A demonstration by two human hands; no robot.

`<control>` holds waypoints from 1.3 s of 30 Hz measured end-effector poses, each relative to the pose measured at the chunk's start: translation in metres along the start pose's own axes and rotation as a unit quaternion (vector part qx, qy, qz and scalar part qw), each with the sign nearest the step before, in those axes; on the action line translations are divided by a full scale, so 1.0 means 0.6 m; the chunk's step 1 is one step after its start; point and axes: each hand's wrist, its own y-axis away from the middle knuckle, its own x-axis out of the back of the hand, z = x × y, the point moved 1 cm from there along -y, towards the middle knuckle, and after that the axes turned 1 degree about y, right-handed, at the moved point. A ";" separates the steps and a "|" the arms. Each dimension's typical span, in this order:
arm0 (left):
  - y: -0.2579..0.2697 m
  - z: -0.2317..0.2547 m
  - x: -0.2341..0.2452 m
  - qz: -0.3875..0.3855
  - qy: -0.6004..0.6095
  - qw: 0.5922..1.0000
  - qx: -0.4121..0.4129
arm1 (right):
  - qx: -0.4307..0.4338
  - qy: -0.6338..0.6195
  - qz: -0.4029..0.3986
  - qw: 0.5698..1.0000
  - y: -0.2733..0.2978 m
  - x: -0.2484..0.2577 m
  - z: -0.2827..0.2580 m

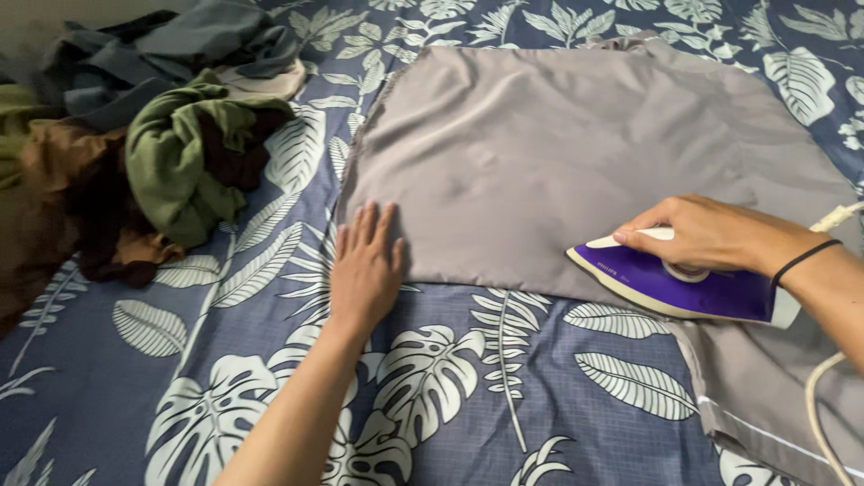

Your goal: The person unfolds a gray garment on a bed, smooths it out, and uses a purple and white iron to press the fabric. The person moves the iron back and forth across the garment to remove wrinkles.

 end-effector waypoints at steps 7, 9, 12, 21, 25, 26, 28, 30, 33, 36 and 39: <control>0.053 -0.081 0.091 0.077 -0.025 0.990 0.119 | 0.040 -0.003 -0.003 0.999 -0.003 -0.008 -0.076; 0.060 -0.082 0.098 0.109 0.040 0.979 0.166 | 0.060 -0.021 -0.007 0.998 -0.004 -0.011 -0.099; 0.057 -0.080 0.103 0.128 0.081 0.974 0.168 | 0.077 -0.032 -0.002 0.997 -0.004 -0.013 -0.137; 0.055 -0.049 0.109 0.057 0.097 0.993 0.035 | 0.090 -0.038 -0.033 0.995 0.002 -0.006 -0.252; 0.061 -0.053 0.102 0.052 0.089 0.995 0.008 | 0.121 -0.018 -0.016 0.992 0.001 -0.017 -0.295; 0.064 -0.054 0.098 0.065 0.080 0.995 0.002 | 0.154 -0.012 0.012 0.988 0.001 -0.020 -0.299; 0.064 -0.056 0.093 0.092 0.064 0.994 -0.014 | 0.216 -0.003 0.073 0.974 0.000 -0.025 -0.302; 0.062 -0.057 0.094 0.083 0.072 0.994 0.009 | 0.166 0.009 0.035 0.985 -0.001 -0.024 -0.288; 0.058 -0.051 0.097 0.076 0.067 0.995 0.027 | 0.173 0.015 0.022 0.985 -0.003 -0.017 -0.261; 0.061 -0.048 0.100 0.069 0.047 0.996 0.029 | 0.145 -0.010 0.002 0.989 0.007 -0.010 -0.212; 0.059 -0.047 0.101 0.060 0.045 0.997 0.028 | 0.029 -0.010 -0.030 0.999 0.020 -0.003 -0.166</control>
